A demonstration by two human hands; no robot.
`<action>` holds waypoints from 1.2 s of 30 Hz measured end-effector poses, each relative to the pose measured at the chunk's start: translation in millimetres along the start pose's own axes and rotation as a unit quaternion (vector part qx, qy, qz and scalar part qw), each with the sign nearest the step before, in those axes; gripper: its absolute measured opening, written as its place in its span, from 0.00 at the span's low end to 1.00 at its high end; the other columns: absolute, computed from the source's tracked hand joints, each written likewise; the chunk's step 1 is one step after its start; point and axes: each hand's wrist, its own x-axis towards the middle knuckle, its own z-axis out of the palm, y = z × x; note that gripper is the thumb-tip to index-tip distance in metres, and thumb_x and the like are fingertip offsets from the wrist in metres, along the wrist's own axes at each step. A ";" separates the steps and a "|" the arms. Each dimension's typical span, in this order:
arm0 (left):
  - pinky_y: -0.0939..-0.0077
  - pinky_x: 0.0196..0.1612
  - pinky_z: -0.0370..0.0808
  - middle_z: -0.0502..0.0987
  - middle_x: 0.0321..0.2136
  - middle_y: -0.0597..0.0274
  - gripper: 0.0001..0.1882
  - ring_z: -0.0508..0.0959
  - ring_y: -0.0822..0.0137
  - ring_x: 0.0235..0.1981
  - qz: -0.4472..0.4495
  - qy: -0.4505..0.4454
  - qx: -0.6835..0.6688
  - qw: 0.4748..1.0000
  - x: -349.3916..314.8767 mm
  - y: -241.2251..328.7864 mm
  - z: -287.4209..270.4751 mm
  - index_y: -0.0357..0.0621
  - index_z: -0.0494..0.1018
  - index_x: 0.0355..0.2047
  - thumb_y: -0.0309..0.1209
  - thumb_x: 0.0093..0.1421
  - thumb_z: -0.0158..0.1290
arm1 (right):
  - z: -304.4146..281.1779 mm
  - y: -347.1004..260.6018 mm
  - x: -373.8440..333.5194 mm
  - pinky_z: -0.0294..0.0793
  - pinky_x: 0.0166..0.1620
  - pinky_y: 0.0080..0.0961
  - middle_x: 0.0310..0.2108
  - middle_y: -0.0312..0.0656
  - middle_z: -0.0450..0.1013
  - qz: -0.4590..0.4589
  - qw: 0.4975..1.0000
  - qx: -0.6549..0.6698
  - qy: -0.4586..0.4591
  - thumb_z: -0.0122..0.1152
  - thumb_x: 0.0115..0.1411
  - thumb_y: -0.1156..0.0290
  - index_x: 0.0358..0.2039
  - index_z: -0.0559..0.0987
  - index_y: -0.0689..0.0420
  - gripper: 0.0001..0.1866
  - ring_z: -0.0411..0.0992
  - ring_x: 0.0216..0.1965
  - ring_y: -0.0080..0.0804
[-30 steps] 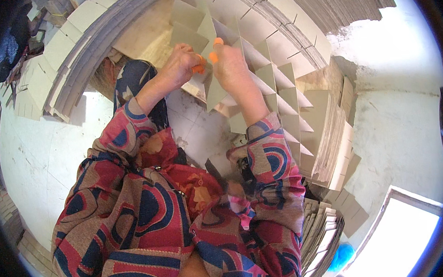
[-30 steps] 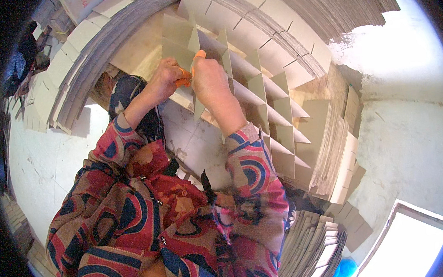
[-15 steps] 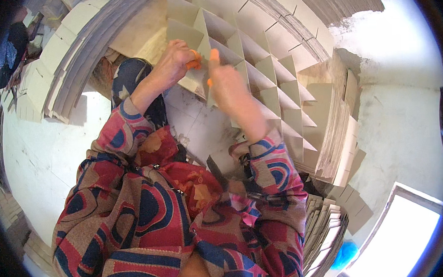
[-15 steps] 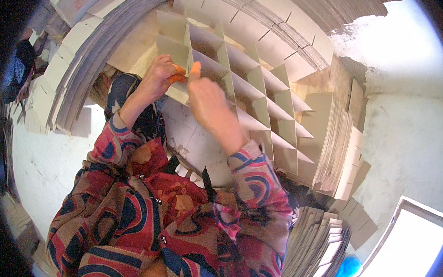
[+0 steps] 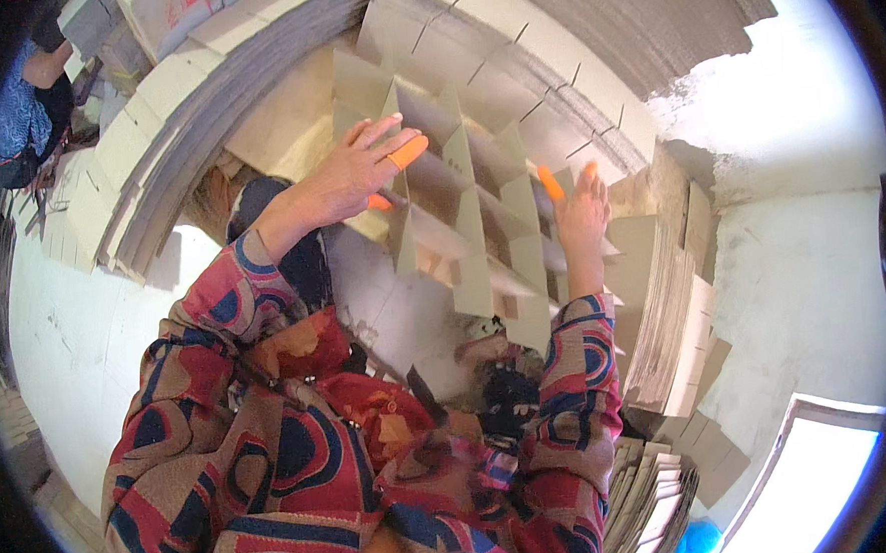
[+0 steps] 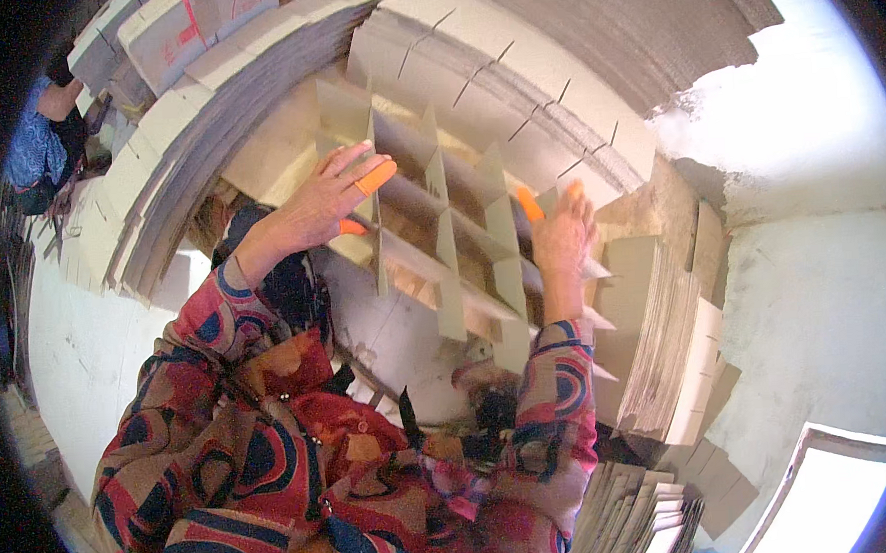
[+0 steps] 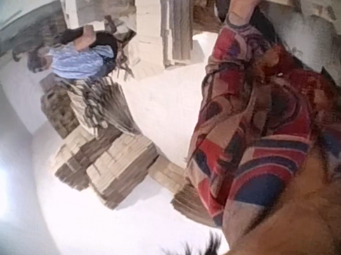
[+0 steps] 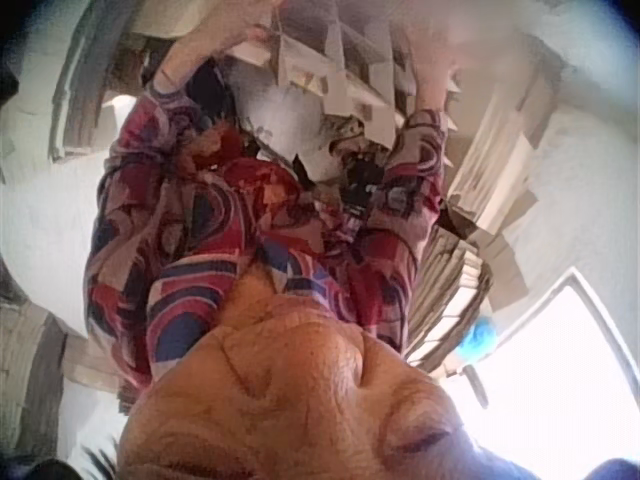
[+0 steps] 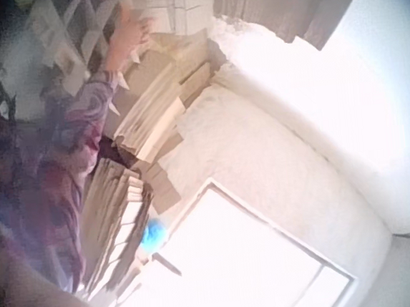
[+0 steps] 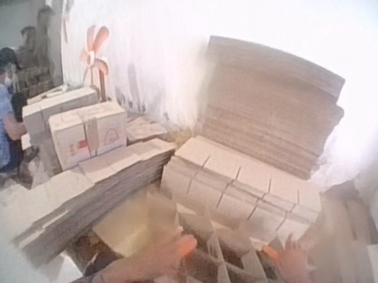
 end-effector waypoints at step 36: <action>0.60 0.51 0.66 0.74 0.46 0.53 0.31 0.71 0.53 0.50 -0.281 0.140 0.392 0.865 -111.1 -91.9 -127.9 0.36 0.69 0.52 0.42 0.52 0.60 | -11.9 41.5 -11.5 0.72 0.46 0.37 0.41 0.56 0.75 0.213 0.952 0.217 -0.039 0.63 0.56 0.62 0.47 0.74 0.66 0.24 0.74 0.43 0.48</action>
